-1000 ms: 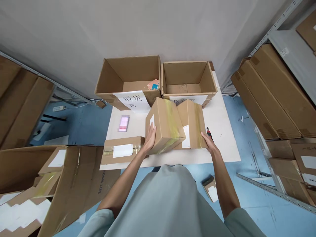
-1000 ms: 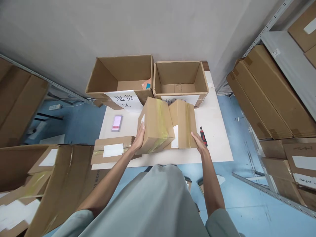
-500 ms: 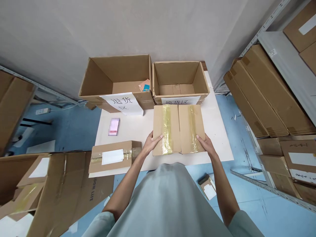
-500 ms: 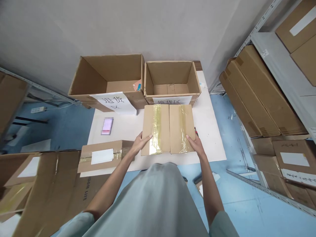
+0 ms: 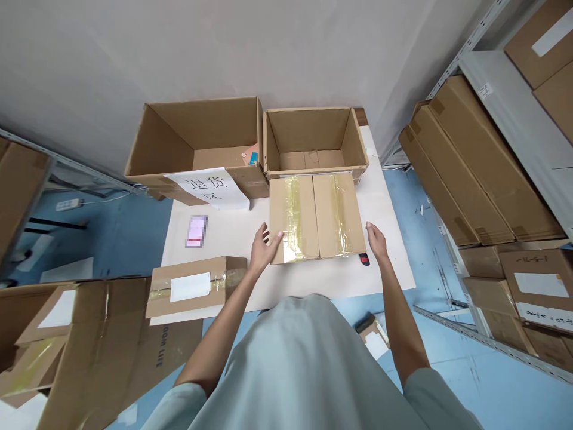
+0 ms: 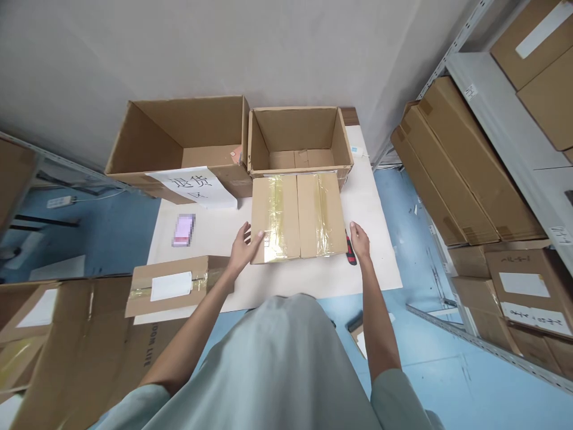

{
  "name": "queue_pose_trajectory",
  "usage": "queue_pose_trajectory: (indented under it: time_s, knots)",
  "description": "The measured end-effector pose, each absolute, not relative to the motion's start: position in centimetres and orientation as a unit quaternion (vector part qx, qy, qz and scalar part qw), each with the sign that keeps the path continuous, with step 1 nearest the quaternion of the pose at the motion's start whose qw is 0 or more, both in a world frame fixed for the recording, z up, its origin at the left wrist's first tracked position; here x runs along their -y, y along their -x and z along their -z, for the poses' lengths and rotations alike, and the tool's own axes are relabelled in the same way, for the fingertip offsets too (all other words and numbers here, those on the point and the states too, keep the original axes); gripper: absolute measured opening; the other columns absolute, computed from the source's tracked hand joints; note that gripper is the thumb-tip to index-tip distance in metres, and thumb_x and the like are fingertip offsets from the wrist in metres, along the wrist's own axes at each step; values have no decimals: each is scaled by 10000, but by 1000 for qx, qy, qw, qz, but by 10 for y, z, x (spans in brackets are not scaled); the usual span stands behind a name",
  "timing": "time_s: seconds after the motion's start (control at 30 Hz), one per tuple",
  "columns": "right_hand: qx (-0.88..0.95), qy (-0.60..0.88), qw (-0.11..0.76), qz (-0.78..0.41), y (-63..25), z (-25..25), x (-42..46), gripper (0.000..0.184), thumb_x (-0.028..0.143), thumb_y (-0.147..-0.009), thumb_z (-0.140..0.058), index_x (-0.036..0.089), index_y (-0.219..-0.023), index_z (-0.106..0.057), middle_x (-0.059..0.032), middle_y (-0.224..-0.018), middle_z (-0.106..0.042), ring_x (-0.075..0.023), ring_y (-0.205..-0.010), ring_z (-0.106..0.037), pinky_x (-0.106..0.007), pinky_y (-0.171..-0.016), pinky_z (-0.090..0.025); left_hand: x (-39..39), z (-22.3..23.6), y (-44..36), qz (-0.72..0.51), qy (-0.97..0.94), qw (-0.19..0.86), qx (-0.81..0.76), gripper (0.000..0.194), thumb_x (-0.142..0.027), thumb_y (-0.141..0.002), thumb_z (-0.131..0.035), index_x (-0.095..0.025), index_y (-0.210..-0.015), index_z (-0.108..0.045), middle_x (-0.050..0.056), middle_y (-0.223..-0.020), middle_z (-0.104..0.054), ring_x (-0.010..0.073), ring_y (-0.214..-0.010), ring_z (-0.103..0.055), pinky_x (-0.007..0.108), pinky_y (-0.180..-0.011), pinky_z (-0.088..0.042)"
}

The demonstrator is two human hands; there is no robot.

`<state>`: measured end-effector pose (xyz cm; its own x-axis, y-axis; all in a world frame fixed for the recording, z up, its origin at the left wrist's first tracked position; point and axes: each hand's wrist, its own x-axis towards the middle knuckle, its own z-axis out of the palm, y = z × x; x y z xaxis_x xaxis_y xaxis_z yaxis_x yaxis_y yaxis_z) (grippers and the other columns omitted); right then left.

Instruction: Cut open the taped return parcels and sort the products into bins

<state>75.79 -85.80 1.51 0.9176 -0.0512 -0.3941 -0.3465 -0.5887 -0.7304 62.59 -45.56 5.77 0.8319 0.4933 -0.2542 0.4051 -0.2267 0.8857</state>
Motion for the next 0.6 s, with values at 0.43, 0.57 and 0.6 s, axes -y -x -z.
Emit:
queue_pose_trajectory:
  time_s: [0.43, 0.57, 0.6]
  knots:
    - [-230, 908, 302, -179, -713, 52, 868, 463, 267, -808, -780, 172, -1261, -784, -212, -1262, -817, -415, -1315, -748, -554, -1212, -490, 426, -76, -511, -59, -823, 487, -287, 729, -757, -1046, -569, -233, -1549, -633, 192, -1665, -629, 363, -1545, -625, 557, -1310, -512]
    - [-247, 899, 347, -103, -710, 22, 883, 542, 388, -803, -748, 154, -1291, -768, -183, -1155, -850, -394, -1175, -800, -531, -1106, -590, 364, -77, -480, -115, -818, 444, -348, 696, -704, -1044, -559, -190, -1505, -648, 219, -1610, -667, 377, -1516, -642, 561, -1294, -520]
    - [-247, 896, 361, -76, -706, 12, 886, 560, 420, -812, -723, 149, -1301, -756, -171, -1140, -849, -374, -1129, -808, -510, -1062, -615, 343, -74, -469, -127, -821, 423, -363, 673, -671, -1045, -554, -177, -1491, -648, 227, -1610, -662, 382, -1516, -638, 568, -1300, -510]
